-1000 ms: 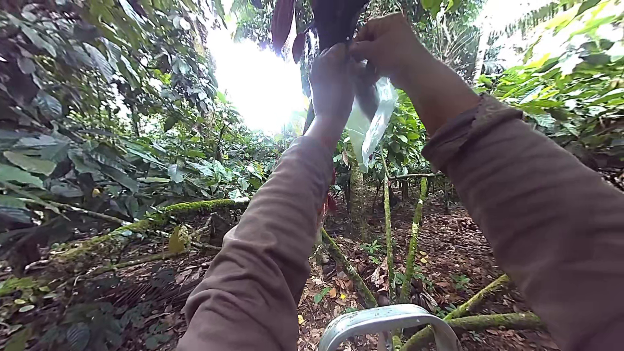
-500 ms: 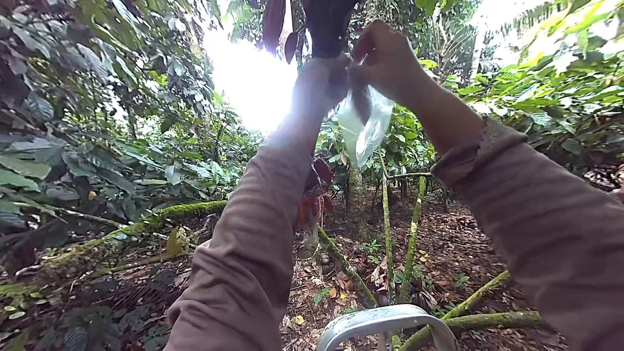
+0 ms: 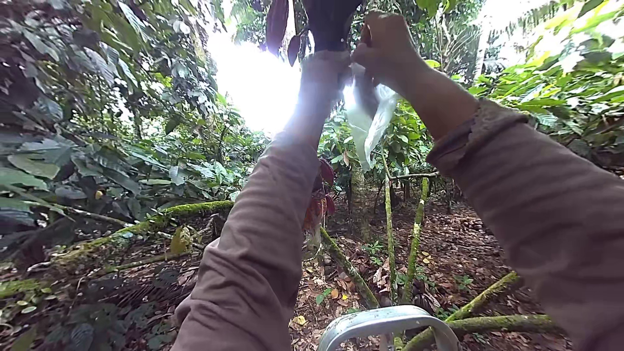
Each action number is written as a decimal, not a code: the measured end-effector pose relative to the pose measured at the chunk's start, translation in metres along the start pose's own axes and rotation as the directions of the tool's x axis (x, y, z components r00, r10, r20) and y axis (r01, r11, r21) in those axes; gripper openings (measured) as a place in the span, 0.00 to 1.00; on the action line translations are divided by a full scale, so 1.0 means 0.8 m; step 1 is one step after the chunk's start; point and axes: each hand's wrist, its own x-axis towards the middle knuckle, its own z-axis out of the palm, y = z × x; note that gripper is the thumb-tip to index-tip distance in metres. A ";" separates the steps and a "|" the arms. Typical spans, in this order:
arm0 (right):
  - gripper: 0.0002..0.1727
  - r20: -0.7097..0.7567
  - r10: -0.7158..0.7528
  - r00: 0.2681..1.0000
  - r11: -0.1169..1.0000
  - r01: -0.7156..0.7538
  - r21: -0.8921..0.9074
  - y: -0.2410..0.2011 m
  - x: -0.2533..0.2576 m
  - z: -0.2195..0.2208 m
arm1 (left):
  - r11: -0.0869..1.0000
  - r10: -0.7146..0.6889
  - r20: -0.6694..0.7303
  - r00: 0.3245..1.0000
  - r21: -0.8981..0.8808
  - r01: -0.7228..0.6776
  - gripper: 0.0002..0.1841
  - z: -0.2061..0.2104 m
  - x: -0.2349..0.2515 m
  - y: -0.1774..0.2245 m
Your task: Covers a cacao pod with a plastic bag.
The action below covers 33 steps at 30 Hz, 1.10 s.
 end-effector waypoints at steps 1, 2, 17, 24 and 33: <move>0.21 0.002 0.031 1.000 0.998 -0.031 -0.046 0.000 0.003 0.001 | 0.998 0.033 -0.011 0.999 0.056 -0.033 0.05 -0.002 0.005 -0.005; 0.22 0.016 0.054 0.998 0.995 -0.053 -0.086 0.004 0.007 0.003 | 0.991 0.101 -0.010 0.995 0.085 -0.100 0.04 -0.006 0.012 -0.015; 0.44 0.240 0.304 0.922 0.708 -0.387 0.591 0.052 -0.087 0.013 | 0.979 -0.174 0.038 0.984 0.118 0.168 0.31 0.040 -0.104 -0.054; 0.10 0.404 0.259 0.877 0.713 -0.456 0.533 0.052 -0.146 0.049 | 0.938 -0.204 0.174 0.964 0.316 0.141 0.15 0.079 -0.135 -0.105; 0.17 0.523 0.257 0.813 0.834 -0.460 0.304 0.079 -0.221 0.053 | 0.799 0.038 0.353 0.935 0.552 -0.240 0.13 0.036 -0.245 -0.041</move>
